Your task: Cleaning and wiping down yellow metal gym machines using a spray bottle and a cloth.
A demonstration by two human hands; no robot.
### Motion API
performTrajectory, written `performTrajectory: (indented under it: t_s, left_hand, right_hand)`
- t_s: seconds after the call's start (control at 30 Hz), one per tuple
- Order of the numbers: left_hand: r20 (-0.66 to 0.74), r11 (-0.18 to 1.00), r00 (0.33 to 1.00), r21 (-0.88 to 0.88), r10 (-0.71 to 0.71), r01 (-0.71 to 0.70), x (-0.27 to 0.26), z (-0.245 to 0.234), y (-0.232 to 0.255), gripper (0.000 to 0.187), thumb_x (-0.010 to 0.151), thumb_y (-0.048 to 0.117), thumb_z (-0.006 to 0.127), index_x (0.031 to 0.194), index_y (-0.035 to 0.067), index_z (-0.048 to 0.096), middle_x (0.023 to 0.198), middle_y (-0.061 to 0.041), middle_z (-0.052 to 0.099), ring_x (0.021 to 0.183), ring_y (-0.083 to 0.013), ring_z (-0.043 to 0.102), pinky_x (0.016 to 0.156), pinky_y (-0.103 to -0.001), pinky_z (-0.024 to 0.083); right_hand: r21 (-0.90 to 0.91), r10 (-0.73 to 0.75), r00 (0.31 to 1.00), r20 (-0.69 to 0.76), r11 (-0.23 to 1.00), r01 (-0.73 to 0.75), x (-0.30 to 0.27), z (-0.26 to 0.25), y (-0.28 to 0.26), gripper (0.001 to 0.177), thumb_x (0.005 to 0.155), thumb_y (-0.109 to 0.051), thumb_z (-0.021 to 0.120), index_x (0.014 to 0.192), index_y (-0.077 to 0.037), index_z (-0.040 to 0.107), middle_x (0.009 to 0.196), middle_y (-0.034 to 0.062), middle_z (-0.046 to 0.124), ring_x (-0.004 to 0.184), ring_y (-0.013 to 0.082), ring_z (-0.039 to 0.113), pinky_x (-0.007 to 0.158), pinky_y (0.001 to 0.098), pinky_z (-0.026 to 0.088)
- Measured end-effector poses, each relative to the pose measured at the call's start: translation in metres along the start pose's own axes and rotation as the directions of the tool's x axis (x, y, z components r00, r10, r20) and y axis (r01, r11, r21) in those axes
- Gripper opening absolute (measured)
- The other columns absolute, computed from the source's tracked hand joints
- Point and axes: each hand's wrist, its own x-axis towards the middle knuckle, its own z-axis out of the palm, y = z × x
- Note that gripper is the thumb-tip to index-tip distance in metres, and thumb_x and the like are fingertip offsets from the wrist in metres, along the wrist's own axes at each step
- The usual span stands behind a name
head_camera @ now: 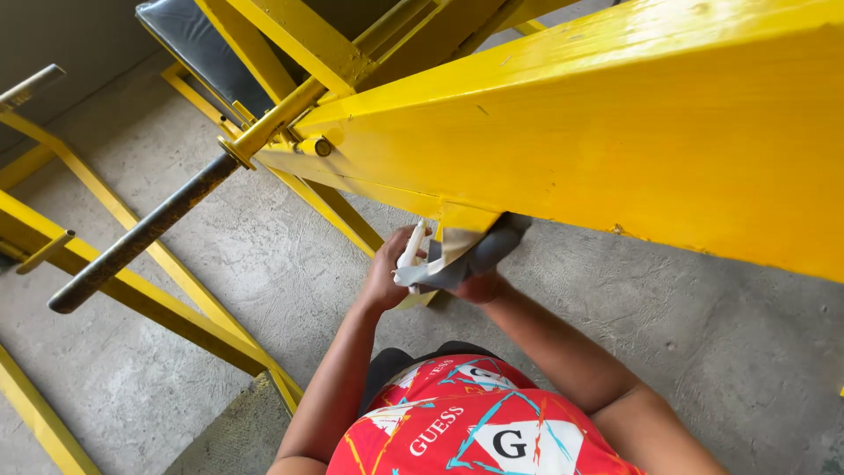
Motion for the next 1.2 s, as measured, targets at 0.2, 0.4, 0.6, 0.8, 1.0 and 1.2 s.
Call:
performTrajectory:
  t_s: [0.2,0.4,0.6,0.8,1.0,1.2]
  left_hand:
    - [-0.063,0.981,0.99,0.151,0.129,-0.118,-0.009,0.008,-0.029,0.085,0.051,-0.003,0.073,0.135,0.006,0.059,0.127,-0.014,0.065,0.117,-0.0315,0.064,0.098,-0.039,0.051]
    - [-0.099,0.926,0.992,0.377,0.073,-0.031,-0.024,0.019,-0.085,0.064,0.069,0.001,0.073,0.132,0.01,0.062,0.131,-0.012,0.066,0.12,-0.0358,0.064,0.097,-0.04,0.055]
    - [-0.138,0.975,0.99,0.222,0.035,-0.004,-0.041,0.007,-0.081,0.066,0.068,0.003,0.076,0.131,0.009,0.061,0.119,-0.013,0.067,0.107,-0.0296,0.07,0.093,-0.038,0.055]
    - [-0.1,0.993,0.99,0.074,0.102,-0.095,-0.044,-0.014,-0.023,0.073,0.064,0.001,0.071,0.136,0.008,0.058,0.13,-0.009,0.062,0.103,-0.0218,0.071,0.091,-0.034,0.056]
    - [-0.026,0.977,0.979,-0.056,0.204,-0.205,-0.037,-0.041,0.019,0.074,0.067,0.005,0.07,0.139,0.006,0.057,0.135,-0.007,0.061,0.105,-0.0192,0.068,0.094,-0.035,0.056]
    - [0.128,0.978,0.972,-0.103,0.195,-0.182,-0.005,-0.088,0.018,0.075,0.069,0.011,0.071,0.142,0.005,0.055,0.136,-0.009,0.062,0.108,-0.0208,0.068,0.097,-0.035,0.056]
  right_hand:
    - [0.116,0.075,0.991,0.107,0.989,-0.088,-0.077,0.042,0.022,0.044,0.095,-0.029,0.068,0.134,-0.01,0.061,0.136,0.014,0.062,0.129,0.0367,0.058,0.113,0.0521,0.044]
    - [0.081,0.061,0.987,0.15,0.994,-0.074,-0.137,0.079,0.032,0.054,0.09,-0.036,0.072,0.132,-0.006,0.058,0.134,0.0214,0.057,0.125,0.0461,0.053,0.11,0.0587,0.04]
    - [-0.19,-0.052,0.998,0.033,0.98,0.057,-0.108,0.068,0.025,0.058,0.088,-0.037,0.067,0.136,-0.008,0.052,0.137,0.0215,0.051,0.129,0.0469,0.047,0.108,0.0727,0.03]
    - [-0.309,-0.108,0.984,-0.142,0.949,0.059,-0.057,0.044,0.042,0.078,0.093,-0.034,0.071,0.15,0.008,0.039,0.145,0.0384,0.042,0.137,0.0552,0.038,0.115,0.0654,0.032]
    - [-0.426,-0.035,0.973,-0.227,0.902,-0.067,0.029,-0.026,0.006,0.091,0.08,-0.042,0.08,0.142,0.007,0.036,0.153,0.0319,0.028,0.137,0.0533,0.028,0.103,0.0708,0.02]
    - [-0.005,0.221,0.944,-0.243,0.973,-0.229,0.033,-0.037,-0.007,0.082,0.098,-0.034,0.076,0.159,-0.001,0.032,0.155,0.0402,0.009,0.149,0.0567,0.031,0.123,0.0727,0.034]
